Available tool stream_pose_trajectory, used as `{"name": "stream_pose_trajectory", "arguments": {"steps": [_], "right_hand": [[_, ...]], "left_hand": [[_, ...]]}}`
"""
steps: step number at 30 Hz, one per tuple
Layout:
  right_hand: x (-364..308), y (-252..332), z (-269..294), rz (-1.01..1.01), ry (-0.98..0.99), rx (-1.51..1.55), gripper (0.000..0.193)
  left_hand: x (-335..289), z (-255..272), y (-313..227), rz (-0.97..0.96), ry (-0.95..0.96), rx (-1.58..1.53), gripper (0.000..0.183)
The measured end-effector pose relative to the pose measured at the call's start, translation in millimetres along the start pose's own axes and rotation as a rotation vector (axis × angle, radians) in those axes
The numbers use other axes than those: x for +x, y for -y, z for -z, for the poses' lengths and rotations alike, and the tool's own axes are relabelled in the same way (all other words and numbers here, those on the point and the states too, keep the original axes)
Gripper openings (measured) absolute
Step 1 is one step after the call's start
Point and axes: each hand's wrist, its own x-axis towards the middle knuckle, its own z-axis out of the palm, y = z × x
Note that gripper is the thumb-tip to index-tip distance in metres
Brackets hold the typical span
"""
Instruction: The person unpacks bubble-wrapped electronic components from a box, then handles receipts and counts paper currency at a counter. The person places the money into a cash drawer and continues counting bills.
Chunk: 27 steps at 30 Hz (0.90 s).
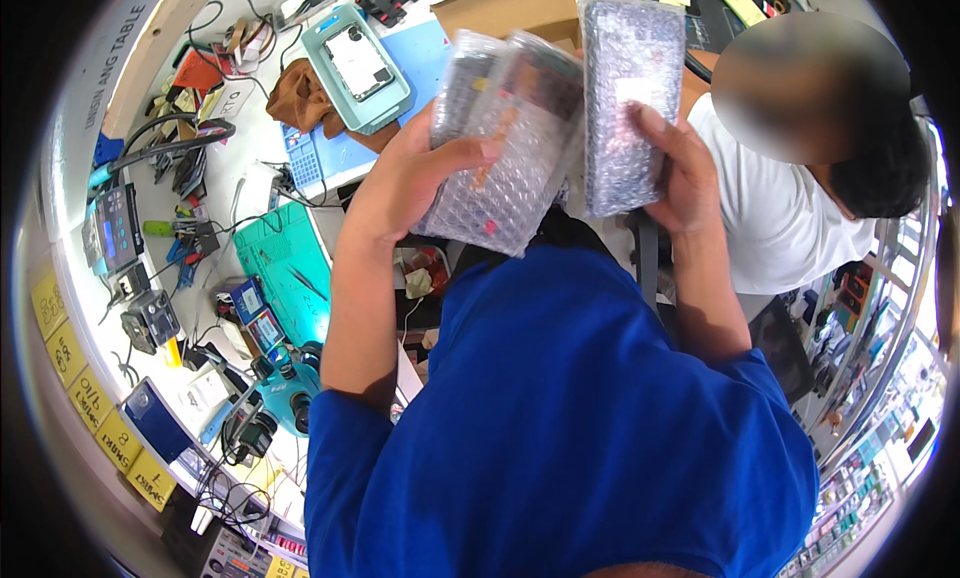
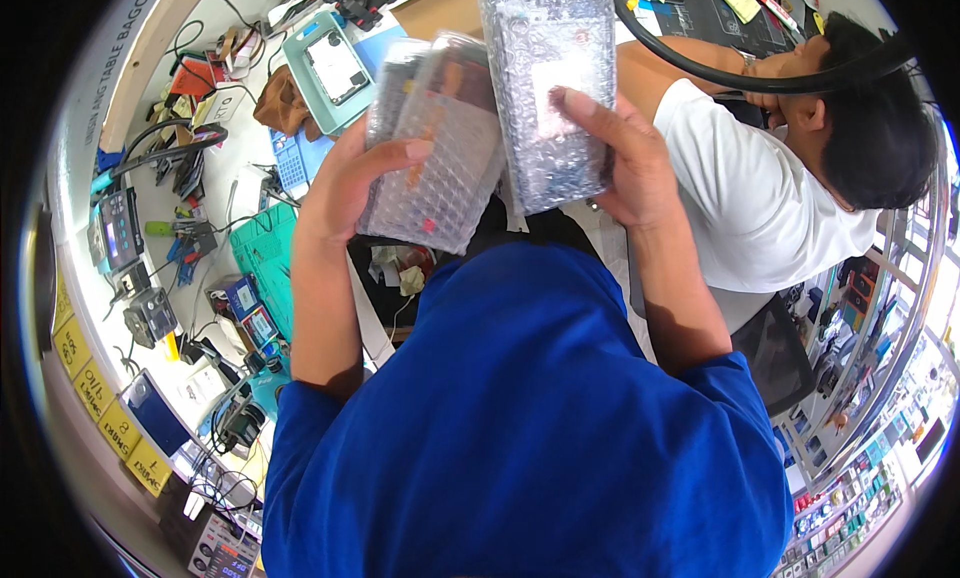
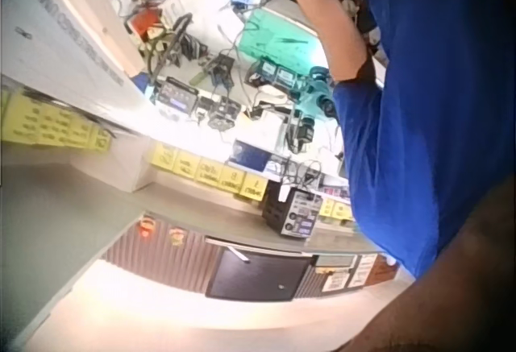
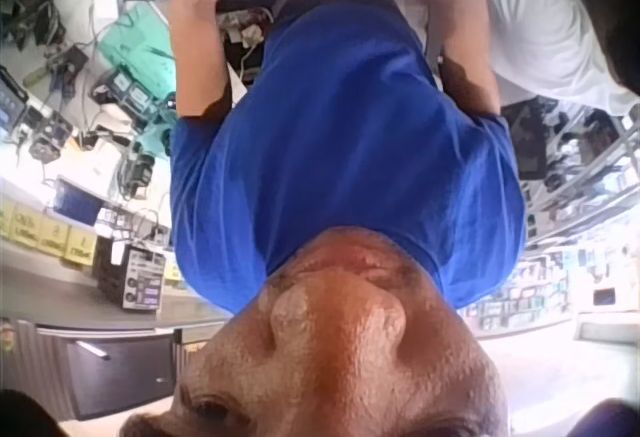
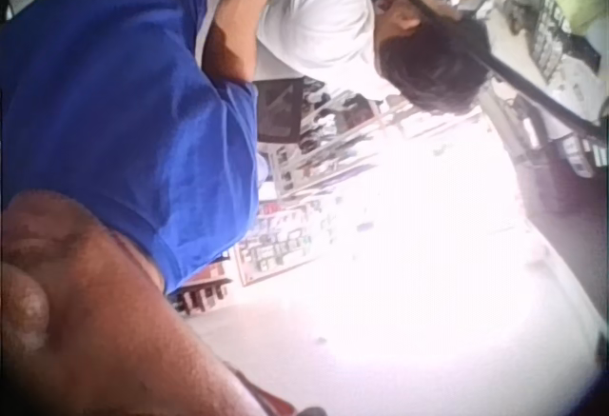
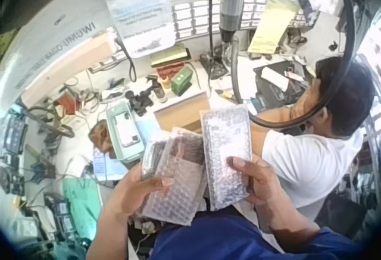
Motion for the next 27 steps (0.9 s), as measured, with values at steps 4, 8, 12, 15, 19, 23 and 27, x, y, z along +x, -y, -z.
{"name": "stream_pose_trajectory", "arguments": {"steps": [4,8,12,15,19,23,27], "right_hand": [[9.4,21.7,5.9,-0.188,0.176,-0.201,0.043],[6.8,18.1,-2.7,-0.176,0.207,-0.527,0.039],[4.0,-1.5,-10.5,-0.082,0.025,-0.218,0.036],[3.0,-19.0,-15.9,0.025,-0.168,-0.101,0.041],[-0.5,-29.1,-45.3,0.059,-0.065,0.074,0.041],[-5.2,-39.7,-47.4,-0.003,-0.047,0.069,0.038],[-12.5,-21.4,-35.5,-0.026,0.049,-0.007,0.049]], "left_hand": [[7.8,10.4,-24.4,0.121,0.221,0.408,0.060],[27.2,20.0,-43.2,0.121,0.357,0.430,0.061],[33.5,42.7,-37.5,0.026,0.462,-0.201,0.101],[33.7,50.6,11.5,-0.267,0.562,-0.649,0.107],[20.5,-19.9,48.3,-0.386,-0.038,-0.497,0.067],[20.7,-44.2,30.7,-0.520,-0.255,-0.618,0.054],[9.9,-22.9,13.2,-0.425,-0.269,-0.382,0.055]]}}
